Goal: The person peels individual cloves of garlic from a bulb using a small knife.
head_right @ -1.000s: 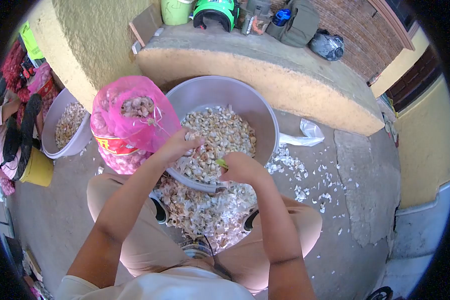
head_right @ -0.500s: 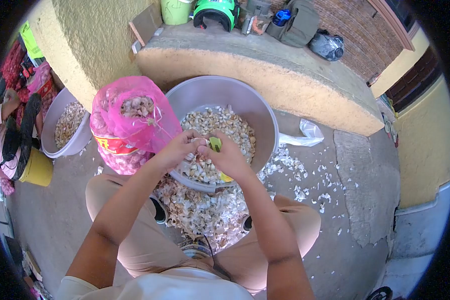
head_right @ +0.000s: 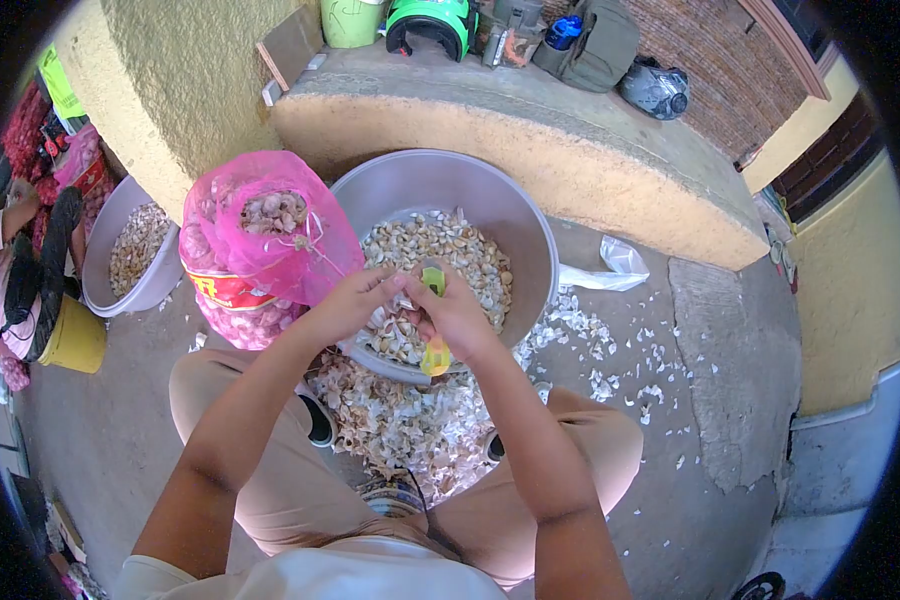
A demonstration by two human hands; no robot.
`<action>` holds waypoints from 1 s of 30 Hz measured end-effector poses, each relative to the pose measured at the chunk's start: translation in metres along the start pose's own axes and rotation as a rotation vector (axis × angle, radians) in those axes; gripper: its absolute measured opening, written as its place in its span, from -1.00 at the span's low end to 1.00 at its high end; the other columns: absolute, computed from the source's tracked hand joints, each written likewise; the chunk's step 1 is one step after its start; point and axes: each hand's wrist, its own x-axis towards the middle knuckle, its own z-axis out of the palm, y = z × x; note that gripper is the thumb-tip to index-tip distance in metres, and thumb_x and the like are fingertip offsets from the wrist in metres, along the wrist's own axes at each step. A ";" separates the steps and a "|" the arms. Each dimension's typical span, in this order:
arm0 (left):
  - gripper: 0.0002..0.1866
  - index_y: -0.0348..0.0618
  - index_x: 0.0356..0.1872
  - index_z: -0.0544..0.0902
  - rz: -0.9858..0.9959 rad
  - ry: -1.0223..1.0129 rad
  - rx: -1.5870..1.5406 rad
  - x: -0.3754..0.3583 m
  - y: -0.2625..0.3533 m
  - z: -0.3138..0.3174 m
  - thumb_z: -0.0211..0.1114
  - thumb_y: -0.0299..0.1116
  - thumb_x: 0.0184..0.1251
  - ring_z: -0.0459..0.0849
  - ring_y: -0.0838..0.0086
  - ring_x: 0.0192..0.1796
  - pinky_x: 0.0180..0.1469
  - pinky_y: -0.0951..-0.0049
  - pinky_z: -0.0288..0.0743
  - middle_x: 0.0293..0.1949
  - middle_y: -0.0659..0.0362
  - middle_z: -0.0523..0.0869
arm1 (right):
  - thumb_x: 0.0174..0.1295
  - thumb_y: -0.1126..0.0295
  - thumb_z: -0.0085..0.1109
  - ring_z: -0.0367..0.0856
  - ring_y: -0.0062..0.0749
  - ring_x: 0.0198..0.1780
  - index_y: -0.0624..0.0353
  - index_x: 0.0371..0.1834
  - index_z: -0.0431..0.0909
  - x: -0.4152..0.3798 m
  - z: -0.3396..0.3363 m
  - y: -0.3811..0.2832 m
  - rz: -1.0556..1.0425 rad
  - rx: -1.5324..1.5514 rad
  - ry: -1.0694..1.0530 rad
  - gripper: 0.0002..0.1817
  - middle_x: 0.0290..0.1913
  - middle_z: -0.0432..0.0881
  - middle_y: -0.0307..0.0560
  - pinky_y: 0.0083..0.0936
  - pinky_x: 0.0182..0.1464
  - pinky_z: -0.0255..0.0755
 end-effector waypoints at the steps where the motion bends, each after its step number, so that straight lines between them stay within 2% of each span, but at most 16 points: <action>1: -0.63 -0.28 -0.13 0.49 0.002 -0.004 -0.086 0.000 -0.001 0.001 -0.04 -0.14 0.33 0.47 0.55 -0.25 -0.14 0.52 0.36 -0.32 0.21 0.56 | 0.17 0.29 0.08 0.28 -0.70 -0.69 0.13 -0.28 0.31 -0.001 0.001 0.001 -0.018 0.018 0.016 -0.80 -0.58 0.36 -0.28 -0.76 -0.72 0.15; 5: -0.62 -0.26 -0.07 0.48 -0.027 -0.037 -0.416 0.001 -0.001 0.006 -0.03 -0.15 0.32 0.52 0.58 -0.29 -0.31 0.59 0.41 -0.31 0.20 0.57 | 0.17 0.29 0.08 0.28 -0.72 -0.67 0.14 -0.31 0.30 -0.002 0.006 0.005 -0.105 0.029 0.067 -0.79 -0.58 0.34 -0.30 -0.77 -0.72 0.15; 9: -0.63 -0.24 -0.05 0.46 -0.102 -0.065 -0.623 -0.004 0.004 0.009 -0.04 -0.16 0.32 0.54 0.62 -0.33 -0.46 0.66 0.42 -0.31 0.20 0.58 | 0.16 0.30 0.09 0.30 -0.67 -0.62 0.11 -0.35 0.32 -0.006 0.007 0.005 -0.094 0.069 0.087 -0.82 -0.49 0.36 -0.30 -0.75 -0.66 0.18; 12: -0.63 -0.26 -0.05 0.46 -0.051 -0.090 -0.610 -0.004 0.002 0.009 -0.04 -0.16 0.32 0.53 0.62 -0.33 -0.38 0.63 0.43 -0.30 0.20 0.58 | 0.16 0.30 0.10 0.29 -0.67 -0.64 0.12 -0.38 0.33 -0.006 0.007 0.008 -0.107 0.102 0.092 -0.82 -0.51 0.35 -0.30 -0.75 -0.65 0.17; 15: -0.61 -0.26 -0.06 0.45 0.011 0.018 -0.519 0.000 -0.005 0.016 -0.02 -0.13 0.31 0.50 0.63 -0.34 -0.32 0.62 0.41 -0.32 0.23 0.57 | 0.16 0.30 0.09 0.27 -0.68 -0.66 0.12 -0.39 0.33 -0.006 0.005 0.011 -0.130 0.061 0.108 -0.82 -0.55 0.33 -0.31 -0.75 -0.65 0.16; 18: -0.61 -0.25 -0.05 0.44 0.081 -0.084 -0.072 0.001 0.001 0.012 -0.01 -0.12 0.31 0.46 0.64 -0.34 -0.27 0.60 0.38 -0.35 0.26 0.55 | 0.18 0.31 0.07 0.26 -0.69 -0.67 0.13 -0.34 0.31 -0.005 0.005 0.012 -0.155 0.006 0.098 -0.82 -0.58 0.33 -0.31 -0.75 -0.66 0.14; 19: -0.61 -0.24 -0.04 0.43 0.100 -0.075 -0.062 0.000 0.004 0.012 -0.02 -0.13 0.31 0.46 0.64 -0.34 -0.28 0.60 0.37 -0.35 0.26 0.54 | 0.18 0.32 0.06 0.25 -0.71 -0.67 0.14 -0.30 0.31 -0.005 0.006 0.011 -0.154 0.026 0.077 -0.82 -0.58 0.34 -0.32 -0.76 -0.67 0.13; 21: -0.61 -0.23 -0.03 0.42 0.134 -0.060 -0.042 -0.004 0.008 0.014 -0.03 -0.13 0.32 0.45 0.64 -0.34 -0.28 0.61 0.37 -0.36 0.28 0.52 | 0.19 0.34 0.04 0.25 -0.72 -0.67 0.15 -0.25 0.30 -0.004 0.006 0.011 -0.137 0.065 0.046 -0.82 -0.59 0.34 -0.32 -0.76 -0.68 0.11; 24: -0.62 -0.23 -0.05 0.42 0.137 -0.152 -0.238 -0.003 0.006 0.011 -0.03 -0.12 0.32 0.45 0.64 -0.33 -0.29 0.61 0.36 -0.37 0.28 0.51 | 0.20 0.36 0.02 0.26 -0.72 -0.65 0.15 -0.23 0.29 -0.002 0.001 0.012 -0.105 0.103 0.018 -0.83 -0.59 0.34 -0.31 -0.75 -0.68 0.12; 27: -0.63 -0.23 -0.11 0.43 0.091 -0.108 -0.381 -0.007 0.010 0.014 -0.02 -0.10 0.31 0.44 0.64 -0.33 -0.27 0.62 0.36 -0.37 0.28 0.51 | 0.20 0.38 0.01 0.26 -0.71 -0.64 0.16 -0.22 0.29 -0.002 0.001 0.011 -0.106 0.100 0.010 -0.83 -0.59 0.34 -0.29 -0.74 -0.67 0.13; 30: -0.63 -0.21 -0.19 0.44 0.107 -0.066 -0.407 -0.010 0.013 0.016 -0.06 -0.07 0.32 0.45 0.63 -0.41 -0.37 0.61 0.36 -0.42 0.25 0.51 | 0.20 0.39 0.00 0.27 -0.69 -0.64 0.16 -0.25 0.30 -0.005 0.003 0.010 -0.115 0.100 0.009 -0.86 -0.58 0.35 -0.27 -0.73 -0.67 0.14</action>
